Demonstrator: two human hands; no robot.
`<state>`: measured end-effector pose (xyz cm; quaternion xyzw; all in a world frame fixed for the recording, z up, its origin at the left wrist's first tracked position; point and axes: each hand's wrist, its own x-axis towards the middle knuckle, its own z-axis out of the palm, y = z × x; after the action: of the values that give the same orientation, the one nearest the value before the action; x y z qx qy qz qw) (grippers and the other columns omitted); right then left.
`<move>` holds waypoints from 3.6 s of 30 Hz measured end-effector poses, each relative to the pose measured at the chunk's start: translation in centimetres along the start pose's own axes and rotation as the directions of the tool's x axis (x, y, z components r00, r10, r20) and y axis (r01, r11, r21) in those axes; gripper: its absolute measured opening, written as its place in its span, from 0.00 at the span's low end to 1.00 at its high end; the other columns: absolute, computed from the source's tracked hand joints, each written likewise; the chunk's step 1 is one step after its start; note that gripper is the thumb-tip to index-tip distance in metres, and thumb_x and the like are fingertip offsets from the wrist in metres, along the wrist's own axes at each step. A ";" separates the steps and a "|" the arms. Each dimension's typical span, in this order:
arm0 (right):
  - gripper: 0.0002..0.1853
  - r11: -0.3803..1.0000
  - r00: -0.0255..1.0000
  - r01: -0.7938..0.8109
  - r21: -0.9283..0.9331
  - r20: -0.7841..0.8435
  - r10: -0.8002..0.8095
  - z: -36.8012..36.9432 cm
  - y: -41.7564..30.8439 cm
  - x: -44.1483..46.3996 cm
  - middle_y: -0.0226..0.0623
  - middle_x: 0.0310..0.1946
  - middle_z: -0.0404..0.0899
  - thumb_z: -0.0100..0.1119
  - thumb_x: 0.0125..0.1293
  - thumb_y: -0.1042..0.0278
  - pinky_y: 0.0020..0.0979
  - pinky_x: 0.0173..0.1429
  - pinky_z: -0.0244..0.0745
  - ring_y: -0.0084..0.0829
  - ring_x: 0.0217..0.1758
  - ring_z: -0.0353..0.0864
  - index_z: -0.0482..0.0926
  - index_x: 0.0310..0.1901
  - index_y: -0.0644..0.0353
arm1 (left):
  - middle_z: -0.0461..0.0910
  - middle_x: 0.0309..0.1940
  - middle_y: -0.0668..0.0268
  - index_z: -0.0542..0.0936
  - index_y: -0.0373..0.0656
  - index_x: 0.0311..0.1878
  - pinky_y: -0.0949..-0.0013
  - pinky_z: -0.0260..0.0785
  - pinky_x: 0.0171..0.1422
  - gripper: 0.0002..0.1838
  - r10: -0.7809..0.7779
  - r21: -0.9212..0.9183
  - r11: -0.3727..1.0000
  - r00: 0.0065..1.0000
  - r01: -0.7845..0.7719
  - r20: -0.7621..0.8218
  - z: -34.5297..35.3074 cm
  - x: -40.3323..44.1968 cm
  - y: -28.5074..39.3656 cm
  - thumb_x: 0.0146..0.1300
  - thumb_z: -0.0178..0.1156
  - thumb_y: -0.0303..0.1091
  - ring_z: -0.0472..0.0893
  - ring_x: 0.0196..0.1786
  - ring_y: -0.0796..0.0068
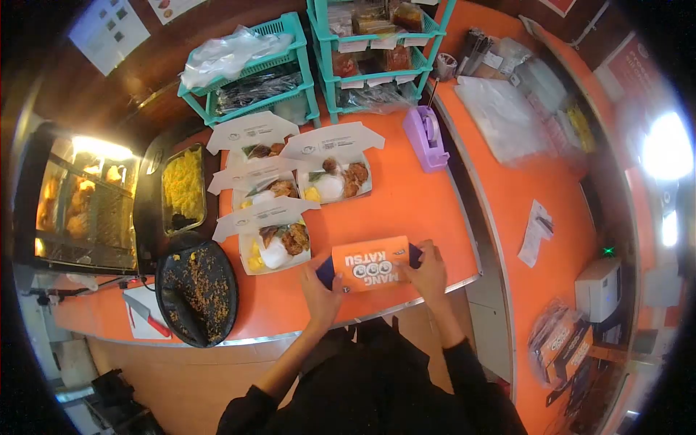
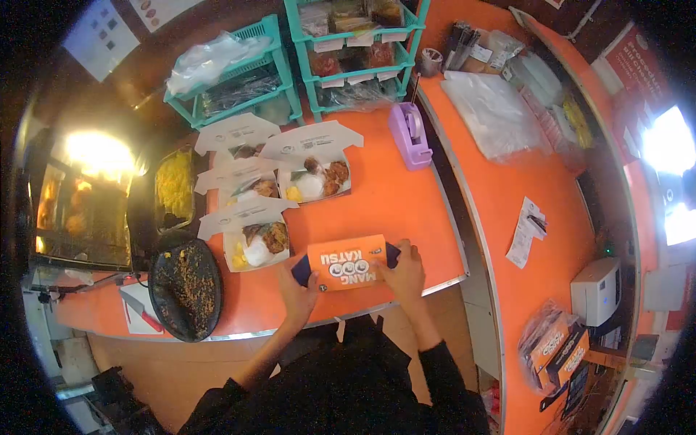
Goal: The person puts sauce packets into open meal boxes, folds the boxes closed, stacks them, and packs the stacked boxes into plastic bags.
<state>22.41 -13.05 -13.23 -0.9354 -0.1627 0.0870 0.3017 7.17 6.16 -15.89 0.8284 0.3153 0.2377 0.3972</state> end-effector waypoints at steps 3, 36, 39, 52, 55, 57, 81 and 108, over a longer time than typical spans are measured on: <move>0.31 0.998 0.974 -0.015 -0.059 -0.225 0.002 3.7 0.6 -1.1 0.48 0.43 0.75 0.67 0.57 0.42 0.45 0.45 0.78 0.47 0.46 0.78 0.71 0.50 0.61 | 0.70 0.50 0.42 0.69 0.32 0.53 0.51 0.63 0.58 0.23 0.106 0.583 0.813 0.987 -0.015 -0.123 2.0 -2.2 0.9 0.64 0.60 0.42 0.73 0.50 0.45; 0.15 0.912 0.984 0.138 0.386 0.051 -0.171 2.8 5.1 0.6 0.48 0.44 0.69 0.45 0.75 0.59 0.42 0.49 0.69 0.44 0.43 0.72 0.69 0.48 0.65 | 0.70 0.55 0.61 0.64 0.38 0.68 0.67 0.68 0.65 0.26 -0.202 -0.649 0.740 0.979 0.175 0.034 3.5 -1.8 2.1 0.70 0.58 0.29 0.73 0.60 0.72; 0.17 0.899 0.971 0.145 0.414 0.117 -0.210 2.7 5.8 1.5 0.51 0.48 0.68 0.44 0.76 0.57 0.43 0.52 0.70 0.47 0.49 0.73 0.68 0.52 0.65 | 0.70 0.53 0.62 0.66 0.38 0.67 0.67 0.71 0.63 0.24 -0.204 -0.629 0.765 0.979 0.140 -0.030 4.3 -2.4 1.9 0.69 0.58 0.28 0.74 0.59 0.71; 0.13 0.770 0.938 0.307 0.559 -0.041 -0.345 4.1 2.6 6.4 0.47 0.51 0.70 0.55 0.67 0.67 0.39 0.57 0.65 0.40 0.51 0.71 0.77 0.50 0.63 | 0.70 0.47 0.57 0.73 0.38 0.60 0.57 0.64 0.61 0.19 0.005 -0.192 0.981 0.987 -0.037 -0.162 6.2 2.6 3.1 0.66 0.54 0.28 0.70 0.51 0.59; 0.10 0.778 0.948 0.310 0.546 -0.113 -0.298 5.5 3.3 6.6 0.42 0.44 0.69 0.57 0.67 0.69 0.33 0.53 0.65 0.35 0.45 0.69 0.79 0.45 0.64 | 0.69 0.48 0.53 0.77 0.38 0.49 0.55 0.58 0.62 0.11 -0.025 0.003 1.000 0.994 0.025 -0.104 7.2 2.8 1.8 0.68 0.54 0.33 0.67 0.53 0.54; 0.08 0.815 0.923 0.384 0.435 -0.199 -0.329 6.1 3.9 7.0 0.38 0.38 0.68 0.58 0.68 0.70 0.28 0.50 0.65 0.31 0.41 0.68 0.79 0.44 0.65 | 0.69 0.48 0.53 0.79 0.39 0.45 0.56 0.58 0.62 0.10 -0.046 0.115 0.992 0.992 0.059 -0.113 7.8 2.7 1.2 0.68 0.54 0.34 0.67 0.53 0.55; 0.09 0.952 0.970 0.242 0.189 -0.029 -0.241 -0.6 11.0 30.9 0.50 0.45 0.72 0.54 0.66 0.68 0.48 0.47 0.73 0.49 0.43 0.75 0.78 0.34 0.65 | 0.52 0.72 0.44 0.79 0.47 0.53 0.30 0.41 0.73 0.27 0.223 -0.080 0.974 0.863 -0.210 0.453 14.2 1.9 8.7 0.54 0.66 0.51 0.51 0.74 0.34; 0.55 0.552 0.995 -0.080 0.830 0.100 -0.006 -6.7 8.3 -4.5 0.41 0.64 0.63 0.80 0.48 0.53 0.44 0.67 0.67 0.39 0.68 0.64 0.51 0.71 0.53 | 0.73 0.52 0.57 0.74 0.57 0.66 0.58 0.68 0.62 0.49 0.428 -0.363 0.902 0.602 -0.236 0.674 7.2 3.1 13.4 0.30 0.77 0.41 0.75 0.54 0.55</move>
<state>22.07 -24.61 -12.52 -0.6797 -0.0961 0.2022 0.6985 18.41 -1.80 -8.69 0.8429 -0.0646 -0.0130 0.5341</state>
